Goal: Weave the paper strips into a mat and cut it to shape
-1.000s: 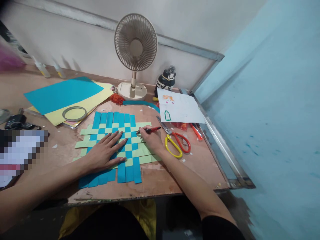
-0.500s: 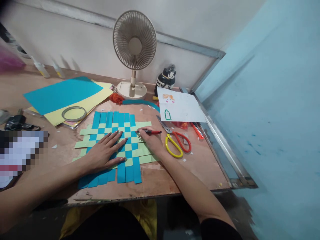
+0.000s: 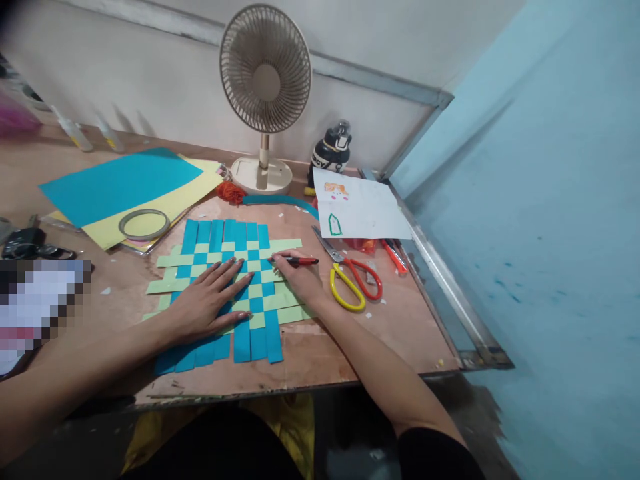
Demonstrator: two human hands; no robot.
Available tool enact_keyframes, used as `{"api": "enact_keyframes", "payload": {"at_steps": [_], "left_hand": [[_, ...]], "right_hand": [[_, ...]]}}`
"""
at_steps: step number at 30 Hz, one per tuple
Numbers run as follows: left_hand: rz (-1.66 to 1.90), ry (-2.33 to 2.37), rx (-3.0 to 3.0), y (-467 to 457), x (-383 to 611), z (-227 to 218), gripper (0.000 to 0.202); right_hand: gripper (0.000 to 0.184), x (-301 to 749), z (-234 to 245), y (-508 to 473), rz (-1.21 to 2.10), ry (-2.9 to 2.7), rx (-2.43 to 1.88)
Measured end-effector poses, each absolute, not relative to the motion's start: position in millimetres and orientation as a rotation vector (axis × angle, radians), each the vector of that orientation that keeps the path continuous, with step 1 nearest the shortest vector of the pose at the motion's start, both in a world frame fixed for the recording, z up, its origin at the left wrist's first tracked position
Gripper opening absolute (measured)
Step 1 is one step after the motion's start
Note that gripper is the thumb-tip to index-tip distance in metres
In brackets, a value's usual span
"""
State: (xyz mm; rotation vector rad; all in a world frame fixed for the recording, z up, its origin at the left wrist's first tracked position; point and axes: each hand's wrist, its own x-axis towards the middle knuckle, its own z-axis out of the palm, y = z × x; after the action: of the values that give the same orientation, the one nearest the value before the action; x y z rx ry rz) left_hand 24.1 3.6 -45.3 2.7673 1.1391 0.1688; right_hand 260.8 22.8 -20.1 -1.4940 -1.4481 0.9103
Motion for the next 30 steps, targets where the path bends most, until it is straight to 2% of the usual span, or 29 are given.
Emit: {"api": "enact_keyframes", "payload": {"at_steps": [13,22,30], "left_hand": [[0.229,1.133,2.805,3.9,23.1,-49.6,0.079],[0.194,1.129,2.812,3.9,23.2,-48.9,0.080],[0.156,1.134,2.796,4.3,23.6,-46.2,0.080]], "right_hand": [[0.019,264.9,-27.2,25.8,0.872,-1.528,-1.480],[0.016,259.6,-16.3,19.2,0.985,-1.455,-1.508],[0.017,264.0,-8.3,19.2,0.920,-1.410,-1.490]]}}
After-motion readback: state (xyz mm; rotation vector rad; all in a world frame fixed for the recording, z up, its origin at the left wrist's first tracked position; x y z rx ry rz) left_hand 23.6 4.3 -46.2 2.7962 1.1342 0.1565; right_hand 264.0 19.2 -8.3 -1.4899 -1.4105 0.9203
